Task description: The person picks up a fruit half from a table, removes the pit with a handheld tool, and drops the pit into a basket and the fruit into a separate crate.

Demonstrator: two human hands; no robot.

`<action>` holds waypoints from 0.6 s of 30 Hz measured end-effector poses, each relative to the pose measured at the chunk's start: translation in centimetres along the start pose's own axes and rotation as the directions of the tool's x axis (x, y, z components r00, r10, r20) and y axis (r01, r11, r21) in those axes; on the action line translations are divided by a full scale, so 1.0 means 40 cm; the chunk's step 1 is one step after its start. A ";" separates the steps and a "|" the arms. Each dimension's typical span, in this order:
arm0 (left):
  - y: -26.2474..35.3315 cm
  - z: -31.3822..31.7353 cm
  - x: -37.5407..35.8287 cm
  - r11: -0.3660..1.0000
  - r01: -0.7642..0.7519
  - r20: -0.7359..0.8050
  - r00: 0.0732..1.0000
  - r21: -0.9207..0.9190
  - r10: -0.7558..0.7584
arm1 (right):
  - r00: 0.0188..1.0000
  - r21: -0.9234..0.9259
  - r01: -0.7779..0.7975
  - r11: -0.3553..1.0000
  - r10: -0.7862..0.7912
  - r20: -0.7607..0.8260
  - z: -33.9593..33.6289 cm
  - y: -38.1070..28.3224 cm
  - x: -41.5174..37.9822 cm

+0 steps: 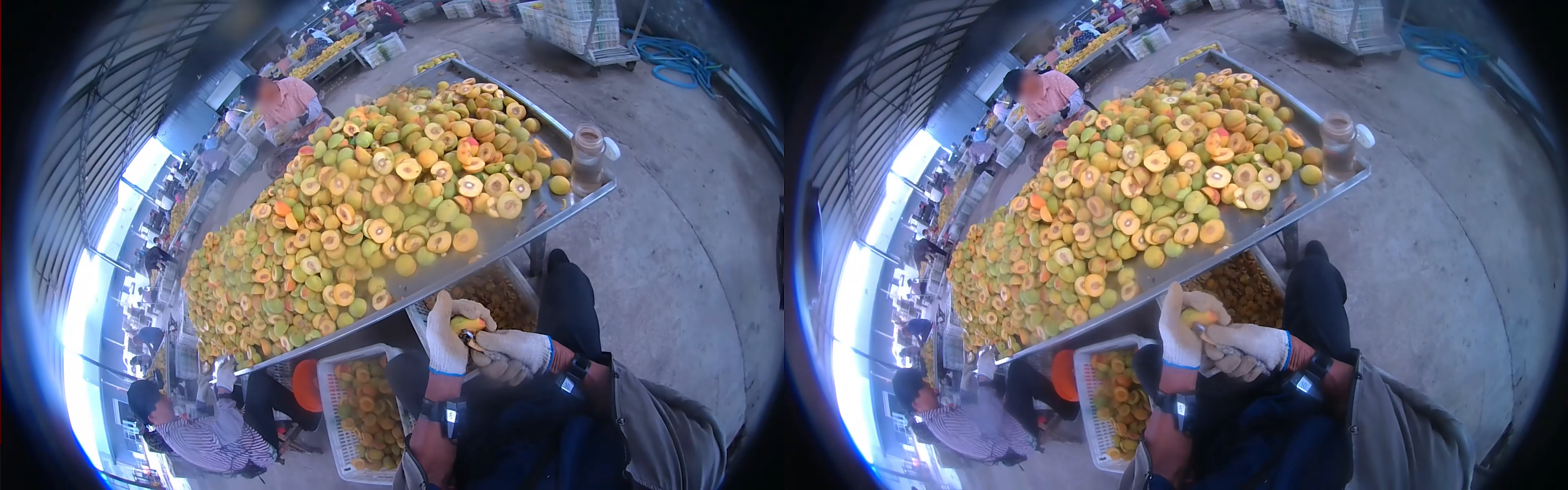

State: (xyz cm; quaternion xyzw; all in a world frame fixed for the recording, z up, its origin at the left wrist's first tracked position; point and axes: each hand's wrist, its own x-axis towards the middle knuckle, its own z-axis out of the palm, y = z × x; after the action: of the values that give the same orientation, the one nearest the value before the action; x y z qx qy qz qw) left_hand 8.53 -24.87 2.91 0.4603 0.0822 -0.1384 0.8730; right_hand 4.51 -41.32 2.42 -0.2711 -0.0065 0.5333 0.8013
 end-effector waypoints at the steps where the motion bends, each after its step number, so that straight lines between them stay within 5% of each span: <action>1: 0.005 0.001 0.002 1.000 0.000 -0.002 1.000 -0.001 0.000 | 1.000 -0.011 0.007 1.000 -0.008 -0.021 0.003 0.000 -0.001; 6: 0.040 0.002 0.005 0.883 -0.020 0.106 0.994 0.470 -0.034 | 0.999 -0.018 -0.021 1.000 0.021 -0.025 -0.027 0.011 0.006; 9: 0.033 -0.007 0.009 0.826 -0.016 0.078 0.996 0.563 -0.034 | 0.996 -0.037 -0.007 0.999 0.004 -0.085 -0.042 0.023 0.014; 13: 0.006 -0.003 0.004 0.852 0.098 -0.110 0.993 0.515 -0.048 | 0.996 -0.096 -0.007 0.995 -0.001 -0.087 -0.043 0.020 0.014; 18: -0.039 -0.030 0.023 0.983 0.086 -0.203 0.978 0.160 -0.052 | 0.996 -0.127 -0.058 0.990 0.048 -0.080 -0.039 0.009 0.016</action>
State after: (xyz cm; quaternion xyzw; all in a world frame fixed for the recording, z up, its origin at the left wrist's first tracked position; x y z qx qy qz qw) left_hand 8.89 -24.89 0.77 0.5408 0.1728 -0.1288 0.8131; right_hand 4.95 -41.34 0.76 -0.3428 -0.0028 0.5420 0.7673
